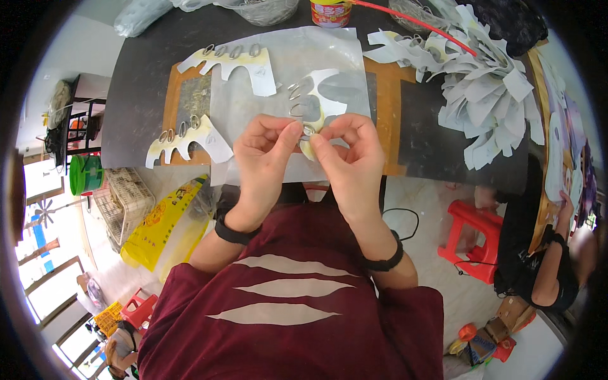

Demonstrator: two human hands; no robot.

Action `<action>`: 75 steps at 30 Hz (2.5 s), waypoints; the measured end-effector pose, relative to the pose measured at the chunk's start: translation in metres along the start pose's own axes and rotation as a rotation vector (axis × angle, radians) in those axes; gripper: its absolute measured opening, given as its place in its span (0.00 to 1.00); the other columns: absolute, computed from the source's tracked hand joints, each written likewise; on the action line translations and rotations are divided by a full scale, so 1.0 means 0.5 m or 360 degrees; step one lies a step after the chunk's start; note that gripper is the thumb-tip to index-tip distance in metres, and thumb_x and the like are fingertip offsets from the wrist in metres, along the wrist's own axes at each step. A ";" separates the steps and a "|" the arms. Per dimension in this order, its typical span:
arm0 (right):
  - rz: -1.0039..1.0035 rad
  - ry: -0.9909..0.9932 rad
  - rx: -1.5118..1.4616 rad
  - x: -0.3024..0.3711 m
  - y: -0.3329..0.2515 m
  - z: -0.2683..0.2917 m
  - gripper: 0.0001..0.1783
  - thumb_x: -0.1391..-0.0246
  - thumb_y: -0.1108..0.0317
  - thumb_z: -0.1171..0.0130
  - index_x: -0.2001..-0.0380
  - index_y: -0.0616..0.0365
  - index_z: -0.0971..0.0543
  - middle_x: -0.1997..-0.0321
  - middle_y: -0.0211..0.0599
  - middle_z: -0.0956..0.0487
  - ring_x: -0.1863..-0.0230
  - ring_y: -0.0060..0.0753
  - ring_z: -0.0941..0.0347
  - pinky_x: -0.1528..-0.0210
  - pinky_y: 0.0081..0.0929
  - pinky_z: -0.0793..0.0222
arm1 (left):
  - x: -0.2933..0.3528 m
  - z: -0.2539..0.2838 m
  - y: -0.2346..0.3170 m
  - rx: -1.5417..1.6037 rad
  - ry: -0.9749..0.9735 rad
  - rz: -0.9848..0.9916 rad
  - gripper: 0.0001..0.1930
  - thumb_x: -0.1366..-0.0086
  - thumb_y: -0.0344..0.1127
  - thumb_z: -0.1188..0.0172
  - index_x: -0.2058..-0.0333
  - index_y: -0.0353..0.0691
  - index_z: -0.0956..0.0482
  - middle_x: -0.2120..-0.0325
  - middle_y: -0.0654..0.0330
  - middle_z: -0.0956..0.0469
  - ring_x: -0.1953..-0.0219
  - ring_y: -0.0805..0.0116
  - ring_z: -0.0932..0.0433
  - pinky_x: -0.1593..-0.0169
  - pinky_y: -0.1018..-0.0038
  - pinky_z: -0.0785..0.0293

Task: Inserting and positioning metal eyelet rings into holes of a pre-cut shoe upper pattern.

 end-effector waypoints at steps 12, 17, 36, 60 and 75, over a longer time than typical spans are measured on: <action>0.0452 -0.0297 0.1224 0.000 -0.071 -0.004 0.17 0.59 0.80 0.40 0.65 0.57 0.31 0.74 0.26 0.25 0.87 0.12 0.42 0.84 0.14 0.49 | 0.007 -0.001 0.037 -0.0714 -0.0270 -0.0329 0.03 0.46 0.22 0.40 0.72 0.32 0.26 0.75 0.60 0.22 0.72 0.77 0.23 0.66 0.81 0.26; 0.0172 -0.0336 0.1048 -0.001 -0.075 0.001 0.17 0.59 0.80 0.40 0.63 0.57 0.31 0.74 0.28 0.24 0.87 0.11 0.42 0.84 0.14 0.47 | 0.008 -0.004 0.051 -0.0815 -0.0339 -0.0382 0.02 0.47 0.22 0.40 0.73 0.31 0.24 0.76 0.59 0.22 0.73 0.76 0.22 0.66 0.80 0.25; 0.1107 -0.0428 0.1846 0.024 -0.081 -0.031 0.21 0.63 0.82 0.42 0.61 0.54 0.30 0.73 0.31 0.28 0.84 0.28 0.32 0.84 0.22 0.40 | 0.002 0.002 0.031 -0.0610 -0.0311 -0.0135 0.04 0.45 0.27 0.41 0.70 0.33 0.24 0.76 0.59 0.21 0.74 0.74 0.22 0.69 0.79 0.26; 0.0403 -0.0222 0.1021 0.015 -0.052 0.002 0.20 0.56 0.82 0.43 0.59 0.58 0.34 0.73 0.30 0.27 0.89 0.10 0.43 0.86 0.12 0.49 | 0.014 -0.003 0.017 -0.0399 -0.0294 0.0234 0.06 0.42 0.26 0.42 0.66 0.31 0.24 0.74 0.63 0.23 0.72 0.81 0.28 0.67 0.85 0.32; 0.0370 -0.0074 0.0844 0.025 -0.039 0.007 0.21 0.58 0.83 0.43 0.58 0.59 0.33 0.71 0.30 0.27 0.88 0.09 0.40 0.86 0.12 0.48 | 0.006 0.000 0.009 -0.0095 -0.0359 0.0369 0.07 0.41 0.29 0.43 0.65 0.32 0.24 0.73 0.62 0.23 0.71 0.80 0.27 0.69 0.82 0.28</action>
Point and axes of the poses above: each hand's wrist, its own x-axis away from the middle knuckle, its own z-axis out of the back of the hand, y = z × x, the point moved 4 cm from there along -x, towards the middle knuckle
